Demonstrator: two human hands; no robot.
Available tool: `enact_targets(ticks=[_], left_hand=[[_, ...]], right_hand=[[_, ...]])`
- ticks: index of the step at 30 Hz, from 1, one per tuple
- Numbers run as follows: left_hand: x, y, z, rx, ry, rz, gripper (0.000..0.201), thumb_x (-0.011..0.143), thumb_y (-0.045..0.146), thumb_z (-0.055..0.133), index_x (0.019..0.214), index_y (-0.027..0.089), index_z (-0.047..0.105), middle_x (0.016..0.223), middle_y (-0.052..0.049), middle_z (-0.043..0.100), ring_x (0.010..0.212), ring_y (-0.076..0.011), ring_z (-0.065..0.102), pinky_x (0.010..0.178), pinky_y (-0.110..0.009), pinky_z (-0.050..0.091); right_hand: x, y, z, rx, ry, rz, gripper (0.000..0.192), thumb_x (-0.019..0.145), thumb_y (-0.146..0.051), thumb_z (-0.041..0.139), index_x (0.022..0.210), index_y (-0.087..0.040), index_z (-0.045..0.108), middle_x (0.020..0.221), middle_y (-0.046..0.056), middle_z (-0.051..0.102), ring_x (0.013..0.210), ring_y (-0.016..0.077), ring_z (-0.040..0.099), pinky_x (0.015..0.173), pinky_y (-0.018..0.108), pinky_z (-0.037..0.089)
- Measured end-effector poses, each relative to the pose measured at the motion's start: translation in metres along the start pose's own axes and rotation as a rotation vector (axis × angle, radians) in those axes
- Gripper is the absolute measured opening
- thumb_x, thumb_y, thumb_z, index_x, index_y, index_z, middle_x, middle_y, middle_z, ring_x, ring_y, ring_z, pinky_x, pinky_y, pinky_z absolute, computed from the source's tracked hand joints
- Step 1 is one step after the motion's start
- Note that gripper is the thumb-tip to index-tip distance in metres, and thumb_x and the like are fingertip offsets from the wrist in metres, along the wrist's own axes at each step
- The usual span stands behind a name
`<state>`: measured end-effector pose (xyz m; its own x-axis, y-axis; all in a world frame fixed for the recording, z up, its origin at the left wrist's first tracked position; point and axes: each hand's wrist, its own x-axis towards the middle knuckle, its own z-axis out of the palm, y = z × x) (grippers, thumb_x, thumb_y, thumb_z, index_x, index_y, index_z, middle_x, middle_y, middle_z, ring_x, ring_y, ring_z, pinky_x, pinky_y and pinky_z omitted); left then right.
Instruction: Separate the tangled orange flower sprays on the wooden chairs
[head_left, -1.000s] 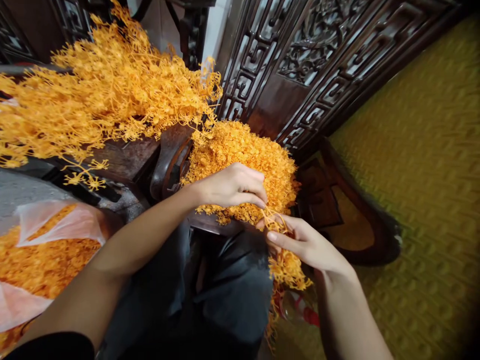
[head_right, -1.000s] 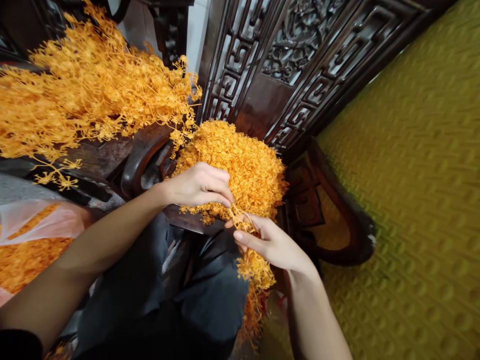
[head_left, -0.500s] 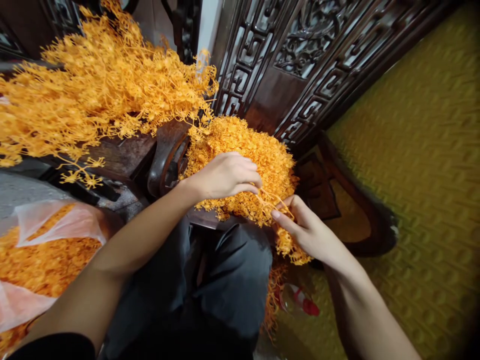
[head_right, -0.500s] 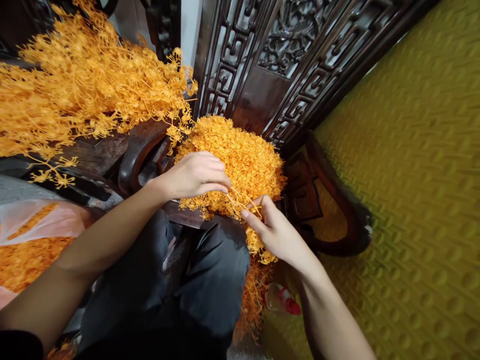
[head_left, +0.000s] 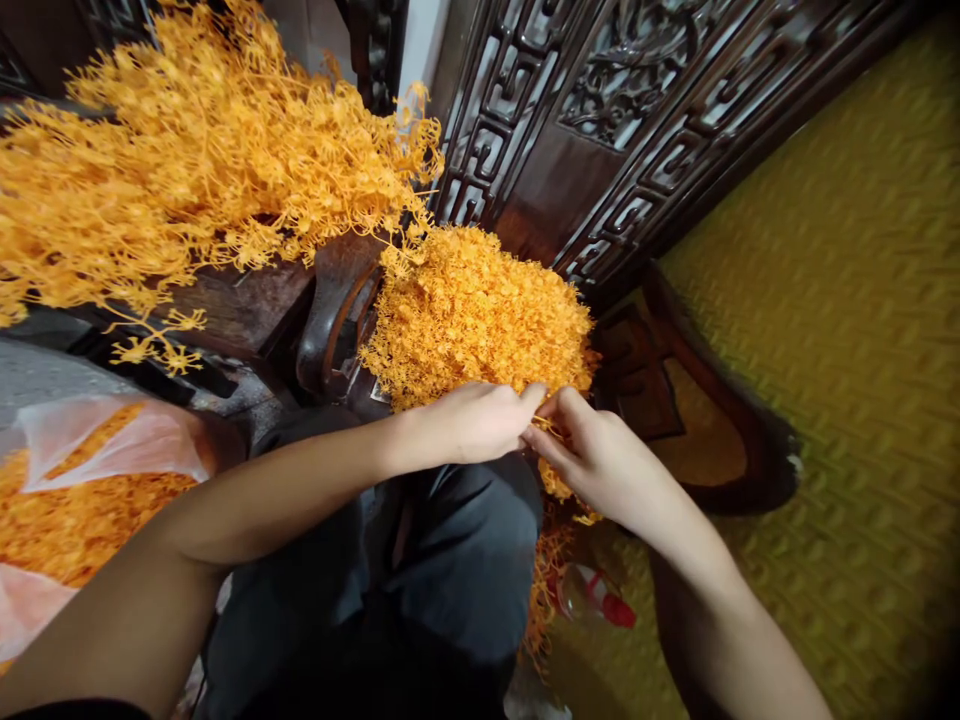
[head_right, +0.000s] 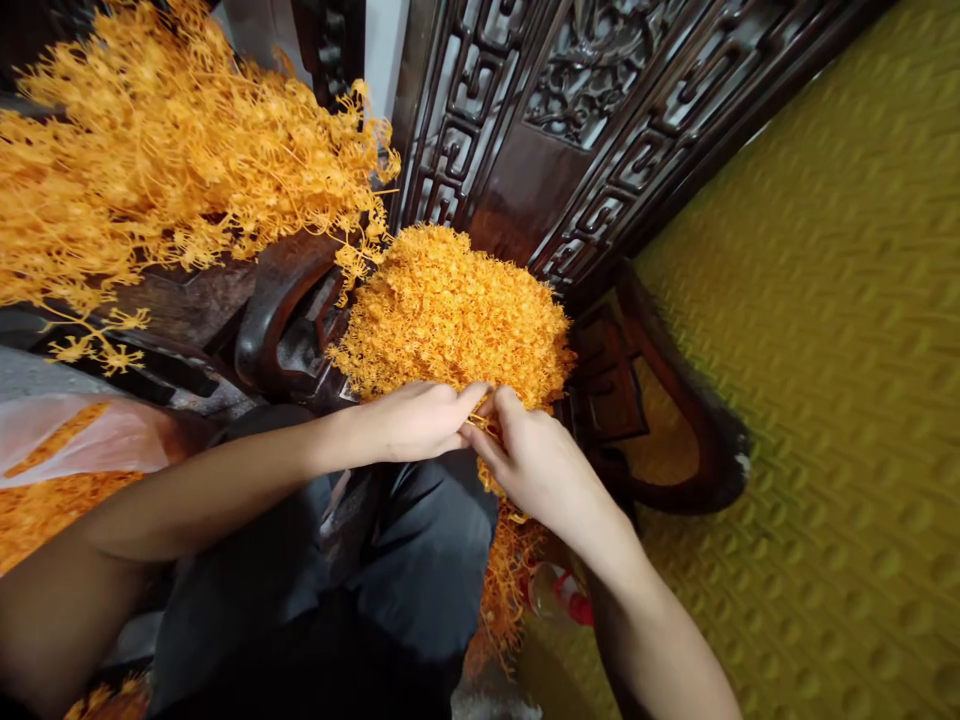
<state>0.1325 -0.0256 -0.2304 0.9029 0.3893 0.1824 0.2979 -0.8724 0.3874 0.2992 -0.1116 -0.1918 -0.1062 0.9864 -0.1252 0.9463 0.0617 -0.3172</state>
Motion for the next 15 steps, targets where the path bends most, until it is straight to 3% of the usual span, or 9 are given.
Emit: enact_targets(ticks=[2,4,7,10,12,15], left_hand=[[0.000,-0.005,0.002,-0.025,-0.055,-0.018,0.030,0.098,0.031,0.054,0.111,0.011,0.072,0.081,-0.014,0.075,0.076,-0.0270,0.074,0.063,-0.034,0.052],[-0.002,-0.008,0.003,0.015,-0.048,0.002,0.028,0.098,0.032,0.055,0.093,0.014,0.076,0.080,-0.013,0.075,0.077,-0.0275,0.074,0.063,-0.034,0.051],[-0.007,-0.010,0.005,0.132,0.060,0.022,0.025,0.098,0.025,0.055,0.091,0.012,0.075,0.080,-0.013,0.076,0.075,-0.0263,0.074,0.059,-0.032,0.049],[-0.010,-0.013,0.009,0.248,0.177,0.029,0.019,0.096,0.014,0.053,0.096,0.009,0.071,0.081,-0.013,0.075,0.072,-0.0252,0.074,0.055,-0.032,0.046],[-0.012,-0.013,0.012,0.294,0.199,0.065,0.018,0.095,0.011,0.052,0.095,0.009,0.069,0.081,-0.012,0.075,0.072,-0.0250,0.074,0.054,-0.032,0.046],[-0.015,-0.013,0.013,0.339,0.179,0.127,0.018,0.094,0.009,0.050,0.092,0.010,0.068,0.080,-0.011,0.074,0.072,-0.0246,0.074,0.053,-0.032,0.044]], right_hand=[[-0.002,-0.001,-0.003,-0.154,0.019,0.014,0.025,0.099,-0.046,0.054,0.100,-0.021,0.054,0.074,0.007,0.069,0.062,0.0246,0.066,0.057,0.033,0.044],[-0.003,0.001,-0.004,-0.184,0.029,-0.041,0.027,0.100,-0.047,0.053,0.105,-0.021,0.056,0.078,0.007,0.070,0.066,0.0254,0.067,0.061,0.034,0.045],[-0.006,0.006,-0.002,0.017,0.041,-0.159,0.029,0.101,-0.048,0.053,0.114,-0.023,0.057,0.094,0.008,0.072,0.080,0.0236,0.070,0.072,0.034,0.050],[-0.006,0.009,0.000,0.196,0.085,-0.150,0.028,0.106,-0.041,0.042,0.120,-0.023,0.058,0.092,0.006,0.071,0.079,0.0195,0.068,0.074,0.032,0.051],[-0.004,0.010,0.002,0.236,0.103,-0.133,0.024,0.106,-0.037,0.045,0.115,-0.023,0.062,0.091,0.005,0.071,0.079,0.0185,0.068,0.076,0.031,0.052],[0.001,0.012,0.004,0.258,0.137,-0.209,0.013,0.099,-0.034,0.060,0.100,-0.023,0.066,0.111,0.009,0.071,0.100,0.0220,0.069,0.091,0.036,0.052]])
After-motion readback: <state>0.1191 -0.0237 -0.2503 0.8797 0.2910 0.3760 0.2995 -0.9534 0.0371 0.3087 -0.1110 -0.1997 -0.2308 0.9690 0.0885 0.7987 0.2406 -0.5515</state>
